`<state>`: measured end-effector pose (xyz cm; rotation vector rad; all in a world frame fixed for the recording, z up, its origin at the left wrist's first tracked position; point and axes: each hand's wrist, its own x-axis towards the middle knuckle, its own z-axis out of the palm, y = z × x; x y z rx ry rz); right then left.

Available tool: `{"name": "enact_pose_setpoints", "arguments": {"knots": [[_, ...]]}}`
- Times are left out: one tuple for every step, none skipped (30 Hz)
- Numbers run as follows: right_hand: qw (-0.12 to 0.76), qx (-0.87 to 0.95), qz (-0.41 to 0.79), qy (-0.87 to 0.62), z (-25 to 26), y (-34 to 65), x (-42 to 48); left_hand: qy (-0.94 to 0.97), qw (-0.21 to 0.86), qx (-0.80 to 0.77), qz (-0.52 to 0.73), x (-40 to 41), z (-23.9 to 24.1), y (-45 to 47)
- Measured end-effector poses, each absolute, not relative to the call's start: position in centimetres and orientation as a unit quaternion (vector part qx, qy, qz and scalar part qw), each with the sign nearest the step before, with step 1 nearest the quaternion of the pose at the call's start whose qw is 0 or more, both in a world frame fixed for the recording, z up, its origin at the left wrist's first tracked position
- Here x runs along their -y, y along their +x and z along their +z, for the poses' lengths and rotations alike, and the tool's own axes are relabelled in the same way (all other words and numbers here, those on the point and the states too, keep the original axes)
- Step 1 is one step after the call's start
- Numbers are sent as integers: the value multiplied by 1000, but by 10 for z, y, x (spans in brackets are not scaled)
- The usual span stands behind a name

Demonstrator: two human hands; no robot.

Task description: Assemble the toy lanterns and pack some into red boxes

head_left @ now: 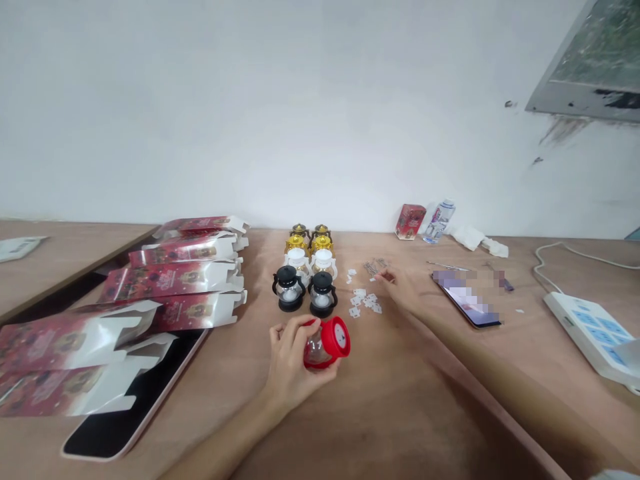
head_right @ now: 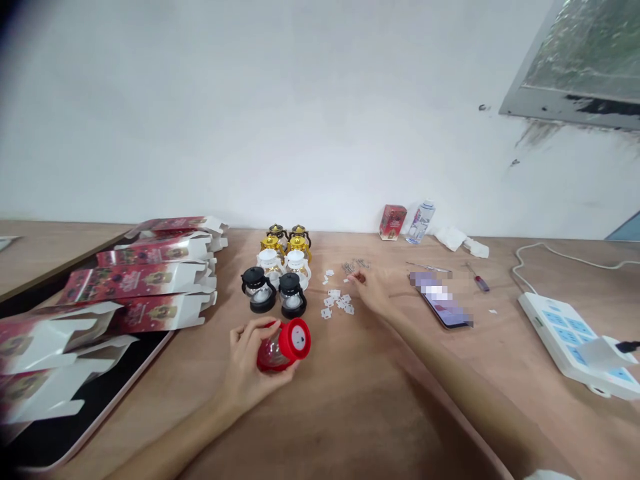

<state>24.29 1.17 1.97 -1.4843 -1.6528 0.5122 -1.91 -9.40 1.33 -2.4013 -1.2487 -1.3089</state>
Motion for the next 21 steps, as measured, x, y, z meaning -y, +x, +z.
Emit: {"name": "enact_pose_setpoints", "arguments": {"knots": [[412, 661, 208, -592, 20, 241, -22, -799, 66, 412, -433, 94, 13, -19], [409, 664, 211, -590, 20, 238, -31, -800, 65, 410, -433, 94, 13, -19], [405, 666, 215, -588, 19, 234, -41, -800, 64, 411, -433, 94, 13, -19], [402, 668, 218, -587, 18, 229, -49, -799, 63, 414, -432, 94, 13, -19], [400, 669, 221, -586, 16, 224, -56, -797, 62, 418, -432, 94, 13, -19], [401, 670, 223, -584, 14, 220, -62, -795, 61, 423, -431, 94, 13, -19], [404, 669, 224, -582, 12, 216, -66, -793, 60, 427, -430, 94, 13, -19], [411, 667, 224, -580, 11, 213, -68, -793, 58, 429, -429, 94, 12, -19], [419, 664, 222, -578, 10, 210, -65, -793, 56, 429, -429, 93, 12, -19], [428, 662, 218, -576, 10, 207, -60, -794, 55, 427, -429, 93, 12, -20], [435, 659, 215, -574, 12, 205, -50, -795, 53, 424, -431, 93, 11, -20], [441, 662, 212, -568, 14, 202, -36, -796, 52, 420, -433, 93, 11, -20], [445, 668, 210, -558, 17, 199, -20, -795, 51, 419, -436, 93, 10, -19], [447, 679, 210, -543, 21, 195, -2, -794, 49, 418, -438, 93, 10, -19], [458, 703, 206, -503, 25, 191, 17, -792, 48, 419, -441, 93, 10, -19], [472, 723, 201, -463, 29, 188, 35, -790, 47, 421, -443, 93, 9, -20], [475, 746, 201, -422, 32, 184, 51, -789, 46, 422, -444, 93, 9, -20], [475, 762, 197, -393, 34, 180, 64, -789, 46, 422, -444, 93, 9, -20], [479, 772, 190, -372, 35, 177, 74, -789, 47, 421, -444, 92, 9, -20], [480, 779, 185, -358, 36, 174, 81, -791, 48, 419, -443, 92, 9, -20], [482, 781, 182, -353, 36, 172, 84, -793, 50, 416, -443, 92, 9, -20]]}}
